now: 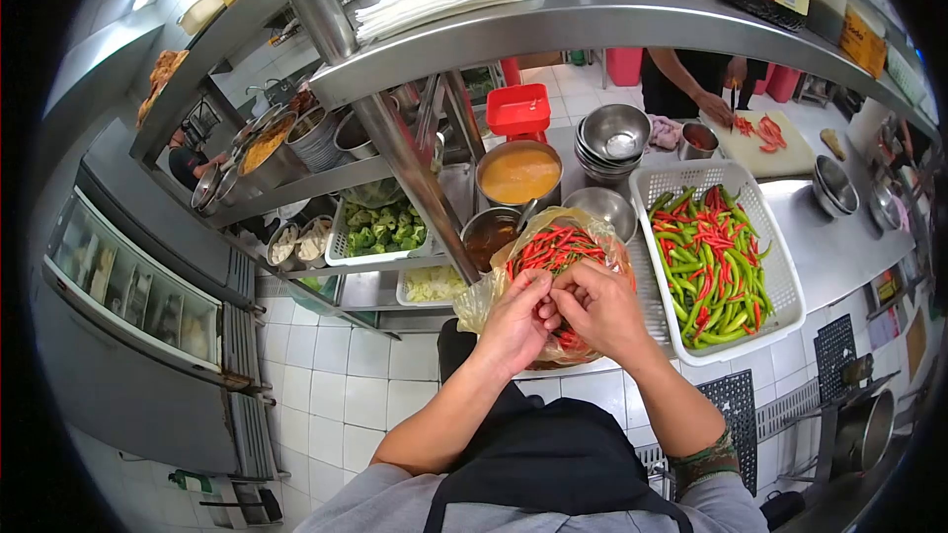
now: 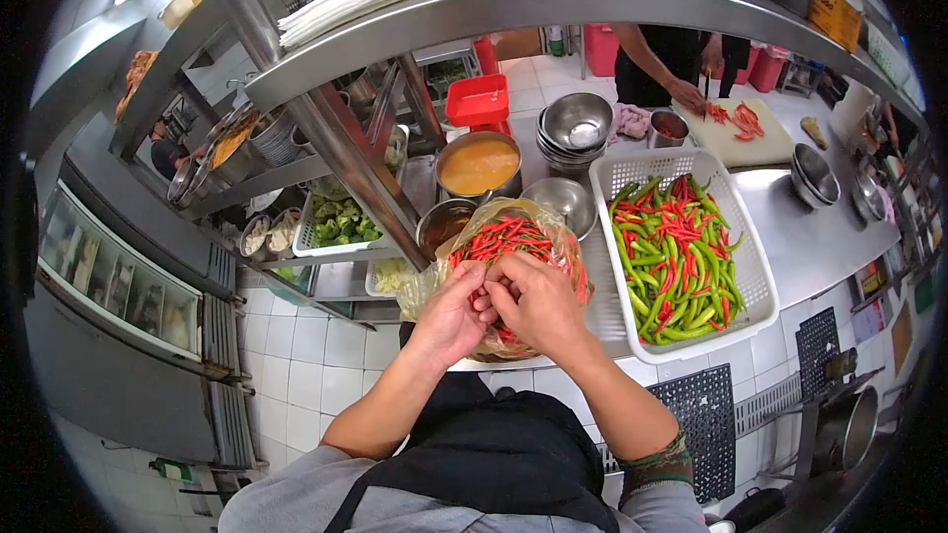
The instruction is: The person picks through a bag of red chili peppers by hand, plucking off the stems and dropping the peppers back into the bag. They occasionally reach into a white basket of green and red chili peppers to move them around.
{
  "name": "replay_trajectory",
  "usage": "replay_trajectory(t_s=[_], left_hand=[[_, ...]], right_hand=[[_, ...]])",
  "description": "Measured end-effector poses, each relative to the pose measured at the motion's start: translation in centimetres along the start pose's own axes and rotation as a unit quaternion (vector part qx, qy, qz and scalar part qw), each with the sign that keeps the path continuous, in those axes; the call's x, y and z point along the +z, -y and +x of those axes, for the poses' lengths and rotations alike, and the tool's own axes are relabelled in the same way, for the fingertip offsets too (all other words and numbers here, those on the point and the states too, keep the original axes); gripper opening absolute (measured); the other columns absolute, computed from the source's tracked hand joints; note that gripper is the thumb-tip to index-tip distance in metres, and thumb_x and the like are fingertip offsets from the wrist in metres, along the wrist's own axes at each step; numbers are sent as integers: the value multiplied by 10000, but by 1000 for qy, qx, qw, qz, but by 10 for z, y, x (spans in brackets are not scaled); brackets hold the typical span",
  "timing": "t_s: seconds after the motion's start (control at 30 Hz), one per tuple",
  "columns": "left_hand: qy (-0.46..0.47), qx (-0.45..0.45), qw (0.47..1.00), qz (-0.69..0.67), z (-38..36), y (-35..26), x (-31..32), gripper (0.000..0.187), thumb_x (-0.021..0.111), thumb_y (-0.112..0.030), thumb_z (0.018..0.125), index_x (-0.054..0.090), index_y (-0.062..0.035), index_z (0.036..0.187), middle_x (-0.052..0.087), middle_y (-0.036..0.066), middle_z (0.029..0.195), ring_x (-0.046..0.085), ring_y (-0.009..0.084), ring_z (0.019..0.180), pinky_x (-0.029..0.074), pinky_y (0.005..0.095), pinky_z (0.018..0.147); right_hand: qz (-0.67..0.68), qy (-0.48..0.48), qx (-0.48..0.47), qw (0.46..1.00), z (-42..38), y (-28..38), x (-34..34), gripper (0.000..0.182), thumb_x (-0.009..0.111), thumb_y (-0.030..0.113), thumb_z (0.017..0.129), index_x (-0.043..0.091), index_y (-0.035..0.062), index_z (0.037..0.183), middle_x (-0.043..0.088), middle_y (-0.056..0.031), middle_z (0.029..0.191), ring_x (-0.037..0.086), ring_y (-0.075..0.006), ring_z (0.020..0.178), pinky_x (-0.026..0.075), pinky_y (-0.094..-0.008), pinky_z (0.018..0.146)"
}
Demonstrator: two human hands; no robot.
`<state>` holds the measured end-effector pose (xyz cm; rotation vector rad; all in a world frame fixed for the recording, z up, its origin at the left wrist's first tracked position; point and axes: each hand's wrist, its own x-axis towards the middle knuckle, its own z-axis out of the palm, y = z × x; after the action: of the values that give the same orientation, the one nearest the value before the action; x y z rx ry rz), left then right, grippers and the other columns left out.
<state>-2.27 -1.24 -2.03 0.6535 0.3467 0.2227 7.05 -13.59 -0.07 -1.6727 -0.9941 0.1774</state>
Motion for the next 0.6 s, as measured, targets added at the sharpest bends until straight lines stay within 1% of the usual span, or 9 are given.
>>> replay_trajectory(t_s=[0.07,0.17,0.27,0.3,0.4,0.47,0.53,0.57,0.6], left_hand=[[-33,37,999,-6,-2,-1,-3,86,600,-196,994,551,-143,948,511,-36,793,456,72,683,373,245,596],[-55,76,994,-52,-3,-12,-17,97,606,-213,986,560,-137,947,521,-30,800,468,87,694,380,261,603],[-62,89,992,-70,-12,-31,-25,159,574,-280,990,561,-126,954,532,-14,822,484,110,716,385,267,601],[-61,93,991,-70,-16,-35,-27,164,562,-287,990,559,-125,962,530,-12,831,482,113,716,383,259,596],[-72,76,992,-70,-26,-40,-26,235,522,-350,1011,561,-124,960,523,-7,840,481,114,702,382,246,571],[-82,58,993,-69,-29,-37,-22,256,520,-371,1016,562,-124,965,515,-10,834,465,108,667,365,231,537],[-38,17,996,-75,-30,-35,-28,261,507,-371,1027,537,-122,956,491,-17,799,432,95,629,333,224,514],[-17,-3,997,-79,-32,-35,-31,264,501,-371,1033,525,-120,952,480,-20,781,416,89,610,317,221,503],[-14,-1,998,-62,-34,-34,-32,258,497,-361,1037,520,-121,945,464,-24,773,402,79,603,303,214,493]], right_hand=[[5,-7,0,1000,3,7,-4,67,655,34,840,626,9,895,632,-119,815,650,-290,722,512,-377,675],[-131,-57,-12,990,13,-8,-15,127,632,3,816,627,14,943,645,-134,871,650,-331,809,516,-414,759],[-260,-69,-59,961,20,-25,-19,125,634,3,811,638,1,936,644,-155,870,656,-314,847,523,-407,760],[-230,-49,-50,971,22,-27,-15,104,609,17,812,648,2,907,651,-165,895,638,-355,922,502,-455,806],[-186,75,-72,977,26,-20,7,79,603,34,816,655,6,869,644,-164,887,646,-349,905,508,-462,790],[-230,127,-65,963,32,-13,27,118,601,100,828,671,8,850,645,-174,880,652,-357,889,518,-469,783],[-281,160,-73,943,43,-30,52,148,604,135,835,677,9,861,647,-183,891,655,-361,883,524,-472,782],[-298,172,-49,938,45,-34,60,177,599,155,832,678,1,870,650,-204,935,659,-369,903,528,-474,798],[-298,176,-32,938,46,-33,61,176,599,153,831,678,2,874,651,-207,953,659,-373,910,527,-476,804]])
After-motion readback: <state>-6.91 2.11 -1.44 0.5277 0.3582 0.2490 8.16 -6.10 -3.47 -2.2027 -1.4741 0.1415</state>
